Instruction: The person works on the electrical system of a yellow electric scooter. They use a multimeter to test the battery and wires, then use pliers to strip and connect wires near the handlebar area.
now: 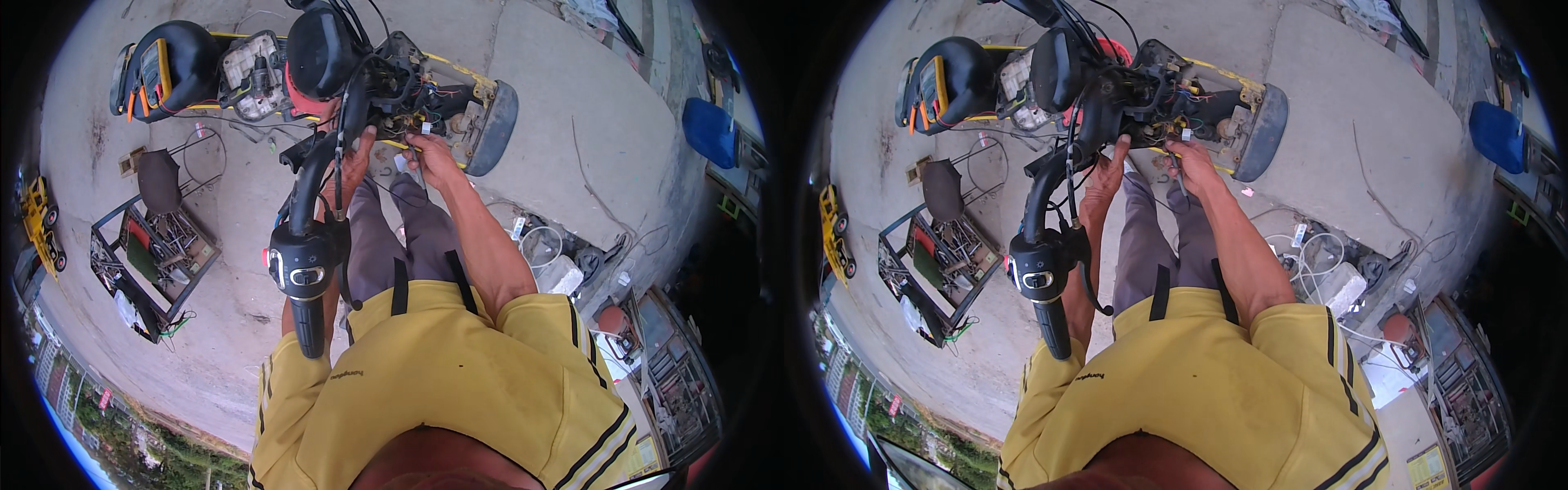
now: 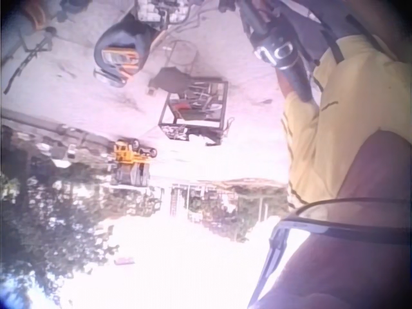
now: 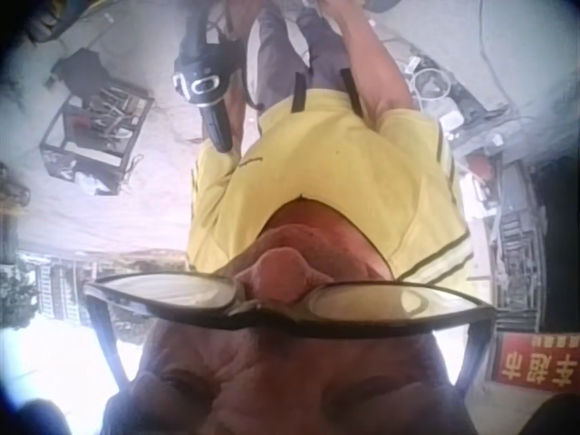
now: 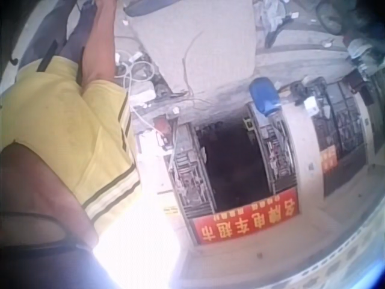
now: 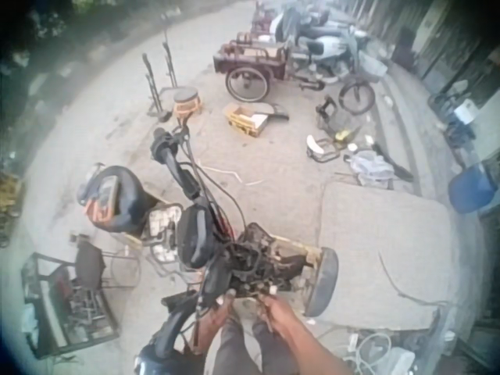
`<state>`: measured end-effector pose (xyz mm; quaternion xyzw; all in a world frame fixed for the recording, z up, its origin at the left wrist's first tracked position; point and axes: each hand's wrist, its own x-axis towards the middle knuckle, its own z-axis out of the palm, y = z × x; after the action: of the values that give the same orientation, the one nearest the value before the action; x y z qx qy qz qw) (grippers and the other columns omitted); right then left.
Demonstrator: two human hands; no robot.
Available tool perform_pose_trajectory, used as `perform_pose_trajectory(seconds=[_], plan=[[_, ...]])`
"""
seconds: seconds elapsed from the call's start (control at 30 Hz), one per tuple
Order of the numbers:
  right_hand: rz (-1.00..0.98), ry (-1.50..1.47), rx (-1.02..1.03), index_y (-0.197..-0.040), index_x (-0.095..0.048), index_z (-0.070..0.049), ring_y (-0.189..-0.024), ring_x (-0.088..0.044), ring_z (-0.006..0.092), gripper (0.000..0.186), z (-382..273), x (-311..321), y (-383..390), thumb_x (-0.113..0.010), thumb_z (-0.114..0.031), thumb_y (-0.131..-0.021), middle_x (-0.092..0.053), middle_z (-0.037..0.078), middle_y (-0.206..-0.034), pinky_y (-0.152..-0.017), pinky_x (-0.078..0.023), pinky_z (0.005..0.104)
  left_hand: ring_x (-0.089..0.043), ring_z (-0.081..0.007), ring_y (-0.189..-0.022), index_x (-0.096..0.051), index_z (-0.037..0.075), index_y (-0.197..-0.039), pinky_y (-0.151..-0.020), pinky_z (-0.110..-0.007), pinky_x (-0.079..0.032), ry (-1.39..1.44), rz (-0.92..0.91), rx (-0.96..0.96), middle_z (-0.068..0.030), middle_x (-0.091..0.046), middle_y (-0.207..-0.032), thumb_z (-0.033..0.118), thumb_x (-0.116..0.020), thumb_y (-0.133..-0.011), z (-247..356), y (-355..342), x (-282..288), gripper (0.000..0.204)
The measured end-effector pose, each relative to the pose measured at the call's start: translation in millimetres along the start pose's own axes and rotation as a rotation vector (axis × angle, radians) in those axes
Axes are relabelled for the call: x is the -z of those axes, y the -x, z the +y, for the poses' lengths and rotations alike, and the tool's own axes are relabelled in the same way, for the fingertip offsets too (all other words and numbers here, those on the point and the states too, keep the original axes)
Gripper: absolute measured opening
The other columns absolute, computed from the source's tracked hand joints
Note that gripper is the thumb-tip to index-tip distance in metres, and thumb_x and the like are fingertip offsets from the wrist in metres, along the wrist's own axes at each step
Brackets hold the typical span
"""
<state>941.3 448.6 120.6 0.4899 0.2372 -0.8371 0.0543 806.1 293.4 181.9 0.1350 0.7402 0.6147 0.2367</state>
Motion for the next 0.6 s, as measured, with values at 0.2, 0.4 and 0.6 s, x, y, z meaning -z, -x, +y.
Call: perform_pose_trajectory(seconds=[0.2, 0.4, 0.6], plan=[[0.016, 0.012, -0.002, -0.104, -0.061, -0.006, -0.069, -0.057, 0.0132, 0.011, -0.2, -0.1, -1.2, -0.067, -0.014, -0.100, -0.060, 0.003, -0.091, -0.050, -0.038, 0.0262, -0.052, -0.0245, -0.136, -0.025, 0.005, -0.156, -0.116, -0.037, -0.037, -0.050, 0.002, -0.005, -0.0152, -0.055, -0.146, 0.010, -0.074, -0.092, 4.6, 0.3, 1.8, 0.081], [0.011, 0.036, -0.005, -0.103, -0.061, -0.006, -0.068, -0.056, 0.0126, 0.010, -0.5, -0.6, -2.8, -0.067, -0.013, -0.100, -0.060, 0.002, -0.089, -0.050, -0.038, 0.0261, -0.052, -0.0245, -0.136, -0.025, 0.004, -0.156, -0.116, -0.037, -0.037, -0.105, 0.004, -0.017, -0.0152, -0.055, -0.146, 0.010, -0.074, -0.092, 7.4, 0.6, 2.9, 0.081], [0.015, 0.054, -0.007, -0.104, -0.061, -0.006, -0.068, -0.056, 0.0122, 0.010, -2.7, -3.1, -0.2, -0.067, -0.014, -0.100, -0.060, 0.003, -0.090, -0.049, -0.037, 0.0260, -0.052, -0.0244, -0.136, -0.026, 0.004, -0.156, -0.115, -0.037, -0.038, -0.202, 0.003, -0.038, -0.0151, -0.055, -0.146, 0.010, -0.075, -0.092, 8.9, 1.5, 1.4, 0.080]])
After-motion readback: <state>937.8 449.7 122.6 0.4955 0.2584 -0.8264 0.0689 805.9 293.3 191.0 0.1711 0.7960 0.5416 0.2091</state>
